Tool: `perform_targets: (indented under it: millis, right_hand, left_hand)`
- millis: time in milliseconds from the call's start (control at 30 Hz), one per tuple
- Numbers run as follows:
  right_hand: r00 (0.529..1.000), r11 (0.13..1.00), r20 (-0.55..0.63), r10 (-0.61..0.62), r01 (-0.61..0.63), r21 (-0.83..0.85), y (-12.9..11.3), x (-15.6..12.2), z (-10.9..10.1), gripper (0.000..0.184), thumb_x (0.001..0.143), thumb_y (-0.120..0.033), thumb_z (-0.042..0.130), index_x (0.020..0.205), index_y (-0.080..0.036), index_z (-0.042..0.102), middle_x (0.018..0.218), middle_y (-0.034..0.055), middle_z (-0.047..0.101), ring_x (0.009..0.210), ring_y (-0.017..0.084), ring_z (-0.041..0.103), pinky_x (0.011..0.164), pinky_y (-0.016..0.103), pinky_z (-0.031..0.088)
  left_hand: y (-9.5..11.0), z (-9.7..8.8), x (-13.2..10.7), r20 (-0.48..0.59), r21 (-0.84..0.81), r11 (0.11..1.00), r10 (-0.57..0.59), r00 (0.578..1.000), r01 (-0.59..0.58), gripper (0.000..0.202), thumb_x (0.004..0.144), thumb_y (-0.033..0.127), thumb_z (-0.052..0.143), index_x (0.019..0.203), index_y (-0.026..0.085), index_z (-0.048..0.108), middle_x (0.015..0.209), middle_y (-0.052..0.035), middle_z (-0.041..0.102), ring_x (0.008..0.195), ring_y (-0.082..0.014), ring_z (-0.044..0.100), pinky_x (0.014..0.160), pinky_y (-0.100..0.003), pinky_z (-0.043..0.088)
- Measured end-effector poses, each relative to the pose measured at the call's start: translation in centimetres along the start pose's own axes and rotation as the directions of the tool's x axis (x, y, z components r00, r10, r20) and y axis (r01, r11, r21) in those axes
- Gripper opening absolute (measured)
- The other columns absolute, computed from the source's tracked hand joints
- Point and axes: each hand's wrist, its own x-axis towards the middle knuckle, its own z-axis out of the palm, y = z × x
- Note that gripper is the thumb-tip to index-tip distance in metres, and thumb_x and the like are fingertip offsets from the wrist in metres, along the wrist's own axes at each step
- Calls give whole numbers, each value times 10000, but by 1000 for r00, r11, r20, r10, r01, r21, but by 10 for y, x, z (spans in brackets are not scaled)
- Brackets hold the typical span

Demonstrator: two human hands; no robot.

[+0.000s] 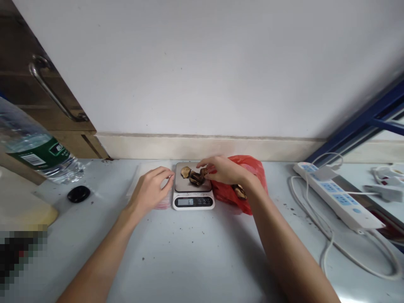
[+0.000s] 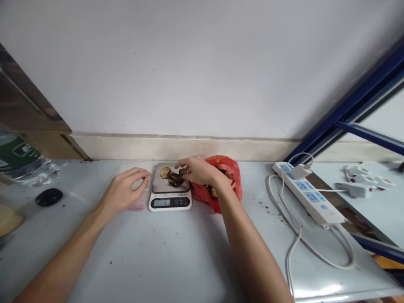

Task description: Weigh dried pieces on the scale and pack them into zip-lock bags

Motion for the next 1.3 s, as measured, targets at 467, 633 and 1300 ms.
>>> perform_targets:
  millis: [467, 633, 1300]
  right_hand:
    - [973, 998, -229, -32, 42, 39, 11, -15, -20, 393, 804, -42, 580, 1122, -219, 726, 1129, 68, 755, 959, 199, 719, 849, 328, 585]
    - [977, 997, -213, 23, -38, -67, 10, -31, -39, 239, 838, -124, 604, 1025, -205, 728, 881, 33, 774, 819, 180, 716, 783, 285, 560]
    - [978, 971, -141, 152, -174, -161, 12, -38, -44, 265, 866, -212, 600, 1103, -235, 715, 962, 40, 783, 839, 197, 712, 752, 279, 541]
  left_hand:
    - [-7, -8, 0, 52, -29, 997, -76, 996, 78, 286, 895, 295, 443, 874, 210, 715, 858, -47, 746, 770, -194, 695, 755, -296, 554]
    - [-15, -21, -1, 155, -26, 996, -86, 984, 91, 269, 796, 291, 481, 958, 214, 681, 813, -32, 700, 733, -206, 660, 724, -326, 549]
    - [-31, -40, -5, 430, -133, 977, -97, 898, 169, 401, 637, 196, 460, 957, 250, 698, 793, -8, 661, 688, -181, 640, 586, -244, 511]
